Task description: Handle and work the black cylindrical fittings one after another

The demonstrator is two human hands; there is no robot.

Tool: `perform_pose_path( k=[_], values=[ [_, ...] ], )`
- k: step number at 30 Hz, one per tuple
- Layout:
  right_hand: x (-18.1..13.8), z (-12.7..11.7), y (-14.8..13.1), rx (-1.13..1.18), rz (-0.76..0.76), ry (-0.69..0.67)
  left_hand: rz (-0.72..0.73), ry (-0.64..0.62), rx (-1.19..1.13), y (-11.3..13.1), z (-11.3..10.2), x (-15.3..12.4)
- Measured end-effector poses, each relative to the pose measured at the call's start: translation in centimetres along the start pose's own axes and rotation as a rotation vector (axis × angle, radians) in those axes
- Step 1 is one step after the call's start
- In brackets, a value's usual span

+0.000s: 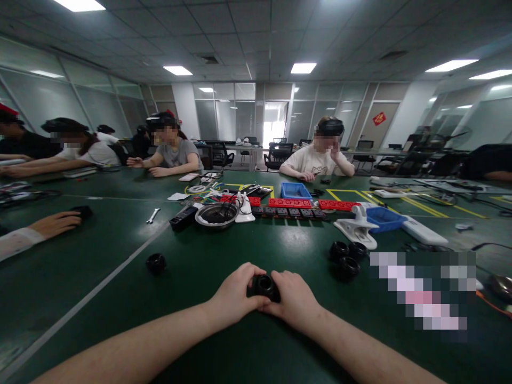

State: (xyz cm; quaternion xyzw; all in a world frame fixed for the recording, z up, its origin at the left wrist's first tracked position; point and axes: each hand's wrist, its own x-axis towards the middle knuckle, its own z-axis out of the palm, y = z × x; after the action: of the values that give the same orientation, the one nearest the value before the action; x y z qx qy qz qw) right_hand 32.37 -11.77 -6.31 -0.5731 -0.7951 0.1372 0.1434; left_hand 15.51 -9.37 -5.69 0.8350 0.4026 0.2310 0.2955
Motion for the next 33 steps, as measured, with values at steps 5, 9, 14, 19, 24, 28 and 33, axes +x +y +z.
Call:
perform_pose_path(
  k=[5, 9, 14, 19, 24, 28, 33],
  values=[
    [-0.2, -1.6, 0.8, 0.037, -0.174, -0.130, 0.027, -0.062, -0.048, -0.5, -0.4, 0.0],
    [0.0, -2.8, 1.6, 0.107, -0.255, -0.262, 0.061, -0.146, -0.123, -1.0, -0.6, 0.0],
    [0.3, -2.4, 1.9, 0.120, -0.267, -0.235, 0.067, -0.202, -0.194, -0.8, -0.8, 0.1],
    [0.5, -1.5, 2.1, 0.098, -0.211, -0.203, 0.050, -0.205, -0.188, -0.5, -0.8, 0.0],
    [0.1, -0.7, 0.7, 0.000, -0.067, -0.069, -0.005, -0.081, -0.129, -0.5, 0.1, -0.1],
    [-0.1, -0.7, -0.3, -0.182, -0.046, 0.056, -0.019, -0.015, -0.076, -0.5, 0.3, 0.0],
    [-0.2, -1.6, 0.8, 0.110, -0.173, -0.073, 0.010, -0.116, -0.126, -0.4, -0.6, 0.1]
  ],
)
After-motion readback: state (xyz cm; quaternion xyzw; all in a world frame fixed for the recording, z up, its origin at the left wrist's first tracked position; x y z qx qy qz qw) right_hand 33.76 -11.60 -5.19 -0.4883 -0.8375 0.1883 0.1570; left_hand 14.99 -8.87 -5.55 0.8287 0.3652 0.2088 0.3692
